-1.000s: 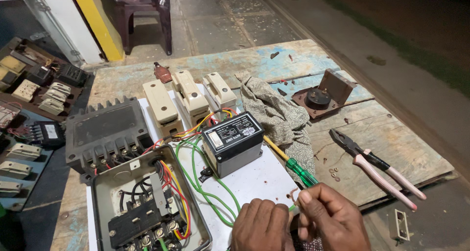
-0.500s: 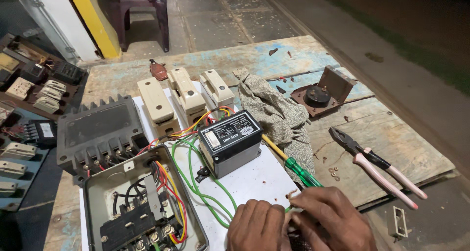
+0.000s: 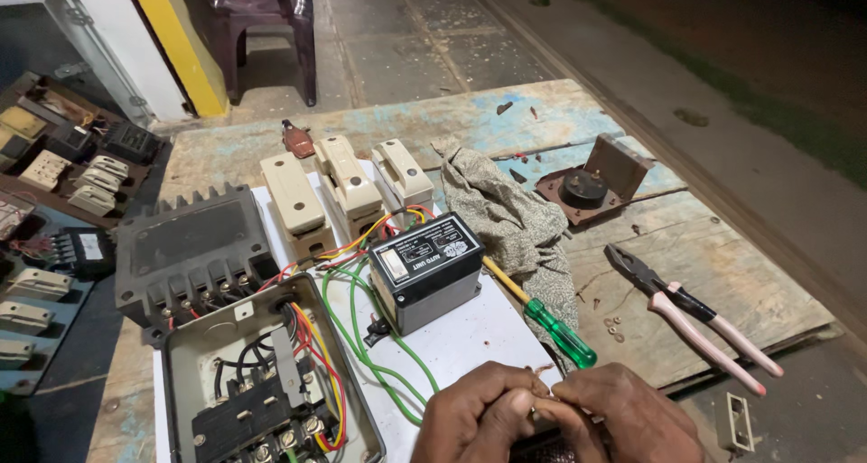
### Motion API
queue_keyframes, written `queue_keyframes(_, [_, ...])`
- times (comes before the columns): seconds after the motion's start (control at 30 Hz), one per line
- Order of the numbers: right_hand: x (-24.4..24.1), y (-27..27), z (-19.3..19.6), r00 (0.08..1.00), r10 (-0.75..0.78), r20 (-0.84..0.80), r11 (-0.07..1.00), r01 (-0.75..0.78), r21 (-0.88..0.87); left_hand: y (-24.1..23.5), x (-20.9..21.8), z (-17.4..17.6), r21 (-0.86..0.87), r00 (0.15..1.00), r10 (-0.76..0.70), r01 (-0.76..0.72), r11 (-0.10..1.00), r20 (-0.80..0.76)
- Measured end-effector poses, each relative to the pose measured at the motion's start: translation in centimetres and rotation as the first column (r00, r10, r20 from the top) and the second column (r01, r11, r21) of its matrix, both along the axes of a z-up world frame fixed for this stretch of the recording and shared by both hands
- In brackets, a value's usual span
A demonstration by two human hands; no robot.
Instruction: The person connects wires within an electrical panel. They use a screwdriver to loosen terminals and pliers to strip insulation from a green wire before securing the wire ends into a terminal block.
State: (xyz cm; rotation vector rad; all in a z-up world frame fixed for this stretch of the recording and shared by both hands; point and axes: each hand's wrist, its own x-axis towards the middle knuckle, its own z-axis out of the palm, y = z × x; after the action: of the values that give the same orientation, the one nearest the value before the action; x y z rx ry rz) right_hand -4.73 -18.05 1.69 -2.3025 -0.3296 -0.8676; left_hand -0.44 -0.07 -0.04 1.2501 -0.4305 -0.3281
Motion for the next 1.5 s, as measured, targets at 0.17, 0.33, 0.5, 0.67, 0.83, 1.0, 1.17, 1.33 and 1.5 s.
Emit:
queue_keyframes(0.17, [0.4,-0.4,-2.7,0.991,-0.041,-0.130,0.984,0.062,0.168,0.2,0.5,-0.6,-0.012,1.000,-0.022,0.022,1.000,-0.016])
queue_keyframes(0.33, [1.9,-4.4,-4.2,0.467,0.658,-0.591,0.564,0.215,0.798,0.1,0.9,-1.1,-0.029,1.000,-0.005,0.006,1.000,0.017])
queue_keyframes(0.5, [1.8,-4.8,-5.6,0.533,0.719,-0.447,0.386,0.229,0.894,-0.5,1.0,-1.8,-0.095,0.989,0.066,-0.079,0.992,-0.134])
queue_keyframes(0.67, [1.6,-3.0,-2.0,0.872,0.443,-0.210,0.814,-0.293,0.502,0.2,1.8,-2.0,-0.015,0.996,0.016,-0.017,1.000,-0.089])
queue_keyframes(0.83, [1.8,0.0,0.6,0.998,0.058,0.021,0.997,-0.057,-0.043,-0.5,1.5,-2.6,-0.061,0.995,0.077,-0.081,0.995,-0.064])
queue_keyframes(1.0, [2.3,0.6,-0.4,0.984,-0.037,0.172,0.997,0.048,-0.060,-0.3,1.7,-2.5,0.010,0.996,0.062,-0.061,0.998,-0.059])
queue_keyframes(1.17, [2.9,-1.8,-3.9,0.676,0.469,-0.569,0.577,0.254,0.776,-0.4,1.5,-2.1,-0.115,0.994,0.044,-0.055,0.992,-0.098])
queue_keyframes(1.33, [2.8,-3.3,-5.5,0.623,0.638,-0.452,0.362,0.276,0.890,-0.3,1.3,-1.7,-0.127,0.991,0.014,-0.032,0.991,-0.136])
queue_keyframes(1.5, [1.1,-2.7,-1.7,0.932,0.137,-0.336,0.911,0.014,0.411,-0.7,1.1,-1.6,0.044,0.983,0.145,-0.141,0.989,-0.110])
